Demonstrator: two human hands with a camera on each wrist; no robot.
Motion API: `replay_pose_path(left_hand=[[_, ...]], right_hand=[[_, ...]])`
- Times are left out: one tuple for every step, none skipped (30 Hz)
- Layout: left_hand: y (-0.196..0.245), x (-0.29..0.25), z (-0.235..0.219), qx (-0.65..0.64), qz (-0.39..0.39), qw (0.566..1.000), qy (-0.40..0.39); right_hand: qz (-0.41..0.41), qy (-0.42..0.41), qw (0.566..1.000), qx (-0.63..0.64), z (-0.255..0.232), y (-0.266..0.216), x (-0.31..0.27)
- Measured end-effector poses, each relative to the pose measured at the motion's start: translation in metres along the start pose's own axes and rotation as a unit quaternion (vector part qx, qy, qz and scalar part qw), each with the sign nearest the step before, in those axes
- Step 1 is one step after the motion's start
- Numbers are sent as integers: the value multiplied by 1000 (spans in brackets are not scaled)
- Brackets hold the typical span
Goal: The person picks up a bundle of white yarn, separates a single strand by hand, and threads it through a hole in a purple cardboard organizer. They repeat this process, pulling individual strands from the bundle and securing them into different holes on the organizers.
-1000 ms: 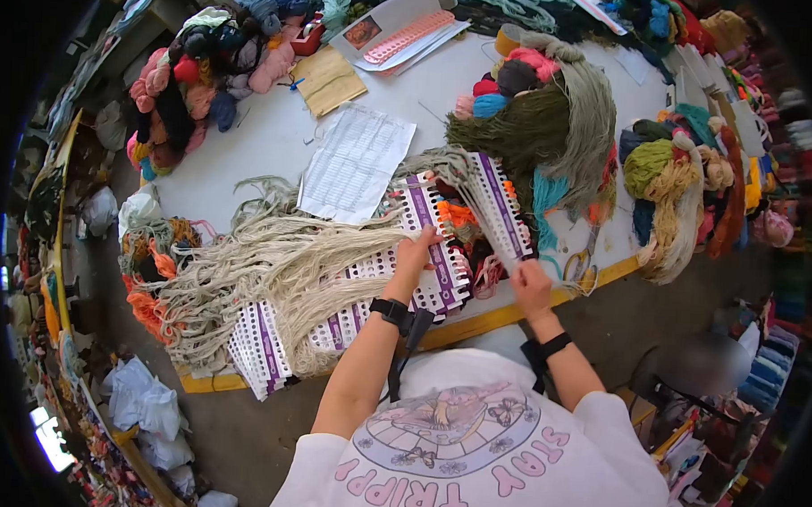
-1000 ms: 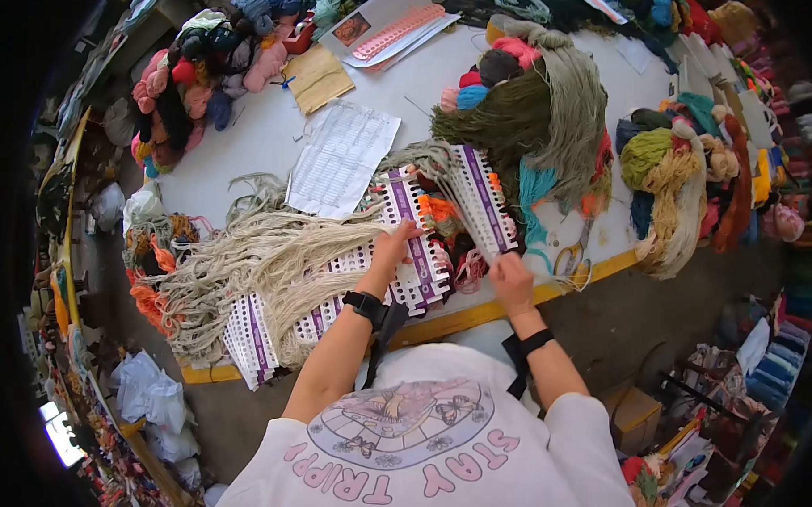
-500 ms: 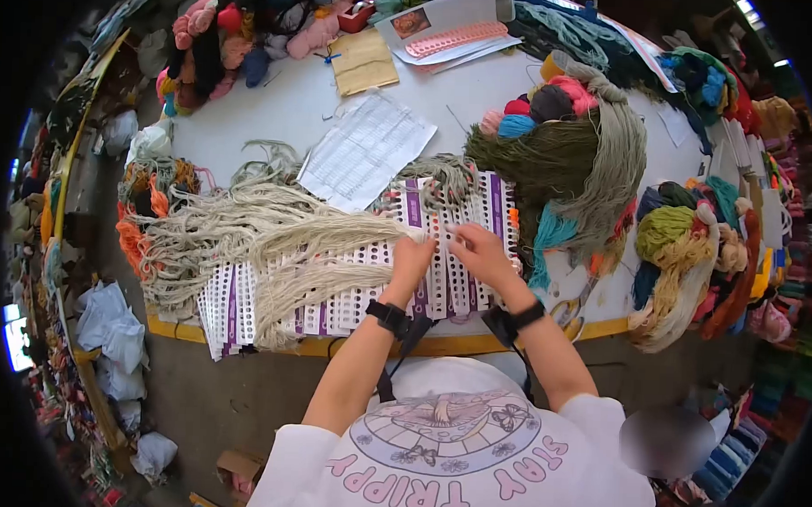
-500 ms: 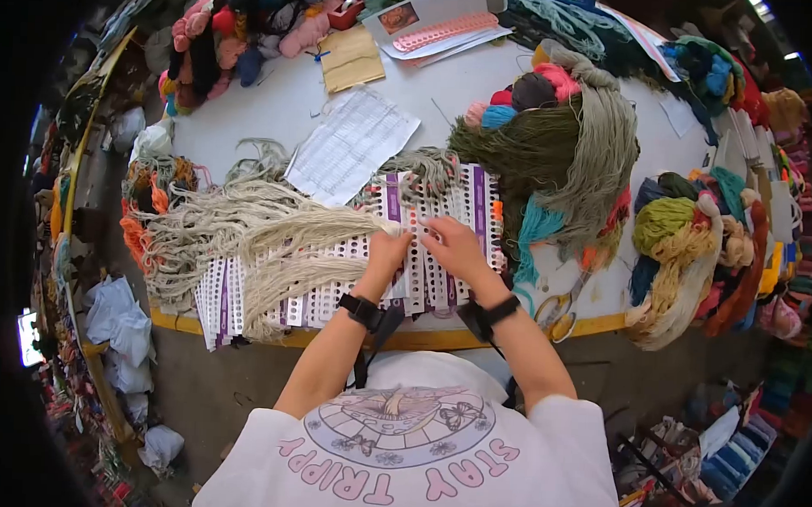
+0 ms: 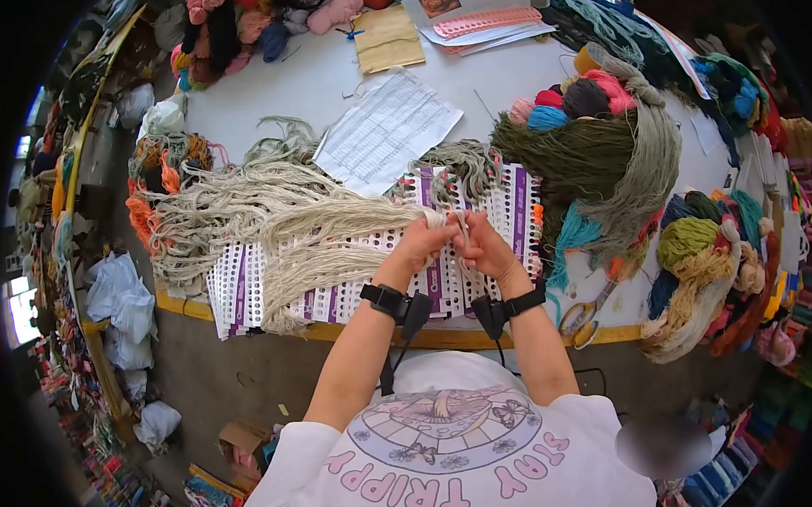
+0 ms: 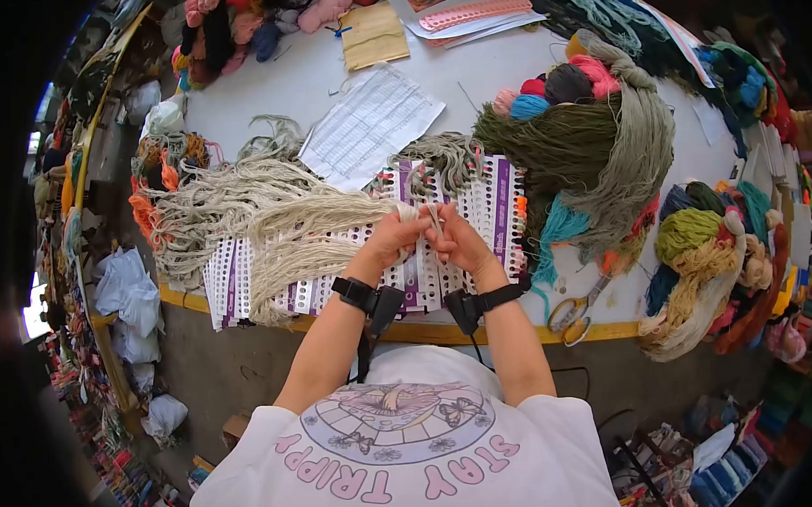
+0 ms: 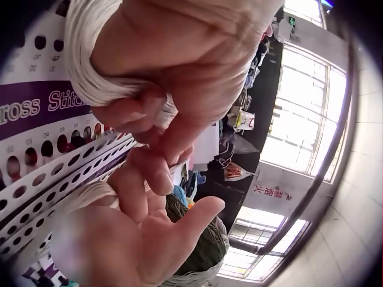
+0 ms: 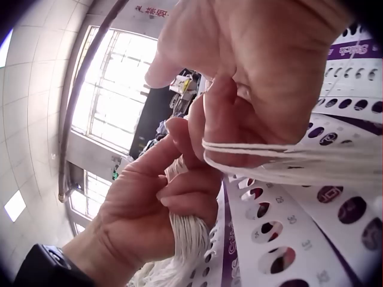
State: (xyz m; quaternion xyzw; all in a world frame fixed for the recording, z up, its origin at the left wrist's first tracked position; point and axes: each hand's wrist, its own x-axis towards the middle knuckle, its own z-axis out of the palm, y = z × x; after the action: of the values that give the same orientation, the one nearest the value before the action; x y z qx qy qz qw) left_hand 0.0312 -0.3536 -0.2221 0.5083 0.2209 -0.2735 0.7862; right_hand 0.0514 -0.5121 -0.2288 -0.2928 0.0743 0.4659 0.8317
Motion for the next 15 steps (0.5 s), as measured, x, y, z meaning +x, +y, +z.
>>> replay_pose_path(left_hand=[[-2, 3, -1, -3, -2, 1000, 10], [-5, 5, -1, -6, -4, 1000, 20], [-7, 8, -2, -9, -7, 1000, 29], [-7, 9, 0, -16, -6, 999, 50], [-8, 10, 1, -24, -6, 997, 72], [-8, 11, 2, -31, -4, 995, 93], [-10, 12, 3, -42, 5, 992, 121], [-13, 12, 5, -54, 14, 987, 148], [-16, 13, 6, -65, 23, 982, 175], [-21, 18, 7, -64, 60, 977, 193], [-26, 22, 7, -62, 98, 971, 210], [-31, 26, 6, -61, 136, 962, 227], [-28, 27, 9, 9, 163, 954, 250], [-27, 26, 11, 79, 187, 941, 272], [-24, 26, 13, 148, 212, 921, 292]], right_hand=[[8, 5, 1000, -16, 1, -2, 0], [16, 10, 999, -31, 2, -3, 0], [24, 16, 999, -46, 1, -4, 0], [7, 27, 997, -78, -2, -4, 1], [-9, 38, 993, -109, -6, -3, 4], [-25, 49, 988, -141, -10, -3, 7], [-75, 92, 965, -233, -9, 0, 13], [-124, 134, 929, -322, -8, 6, 20], [-171, 174, 880, -407, -7, 9, 25], [-159, 197, 846, -469, -2, 4, 24], [-146, 219, 808, -528, 10, -4, 21], [-132, 238, 765, -584, 16, -10, 20], [-159, 269, 741, -595, 10, -9, 24], [-185, 298, 715, -605, 3, -4, 28], [-210, 327, 687, -613, -3, -1, 31]])
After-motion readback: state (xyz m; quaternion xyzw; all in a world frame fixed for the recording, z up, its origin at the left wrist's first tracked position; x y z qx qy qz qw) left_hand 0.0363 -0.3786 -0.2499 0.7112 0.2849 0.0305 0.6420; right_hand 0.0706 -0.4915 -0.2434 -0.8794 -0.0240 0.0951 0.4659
